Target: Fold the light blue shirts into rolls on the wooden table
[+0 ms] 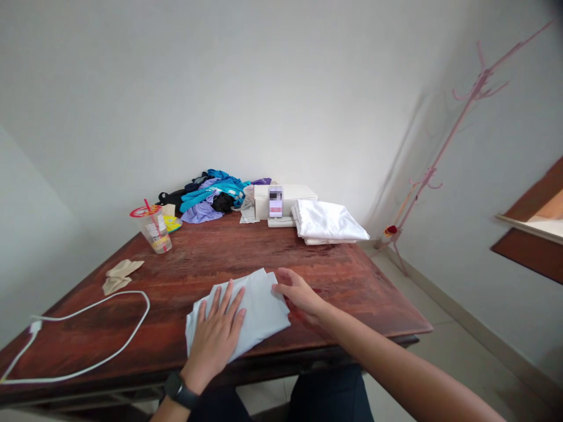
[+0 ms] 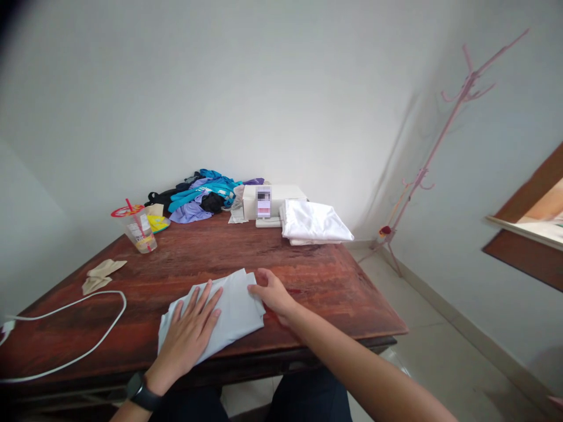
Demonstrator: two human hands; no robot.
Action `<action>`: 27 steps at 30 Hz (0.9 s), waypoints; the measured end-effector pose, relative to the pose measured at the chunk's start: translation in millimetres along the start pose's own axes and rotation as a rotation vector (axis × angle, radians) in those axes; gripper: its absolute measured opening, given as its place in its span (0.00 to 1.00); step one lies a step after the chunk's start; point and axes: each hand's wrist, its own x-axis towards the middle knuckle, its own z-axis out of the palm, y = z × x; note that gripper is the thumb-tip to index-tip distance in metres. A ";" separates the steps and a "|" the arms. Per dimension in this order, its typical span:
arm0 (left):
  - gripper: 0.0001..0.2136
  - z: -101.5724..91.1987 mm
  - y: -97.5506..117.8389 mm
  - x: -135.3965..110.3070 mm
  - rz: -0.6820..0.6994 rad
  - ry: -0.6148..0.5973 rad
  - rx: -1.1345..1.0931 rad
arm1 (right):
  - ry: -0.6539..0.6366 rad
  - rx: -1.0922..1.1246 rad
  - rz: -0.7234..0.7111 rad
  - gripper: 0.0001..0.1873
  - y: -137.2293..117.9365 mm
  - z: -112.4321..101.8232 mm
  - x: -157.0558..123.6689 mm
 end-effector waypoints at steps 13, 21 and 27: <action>0.25 7.5 -7.8 -3.2 0.047 0.036 -0.062 | -0.177 0.243 0.411 0.14 -8.8 18.9 11.8; 0.25 7.0 -4.3 23.7 0.081 -0.043 -0.185 | -0.132 0.351 0.271 0.14 -14.7 13.3 16.6; 0.28 -45.3 23.1 38.2 0.016 -0.106 -0.715 | -0.006 0.321 0.203 0.13 -62.2 -38.3 23.9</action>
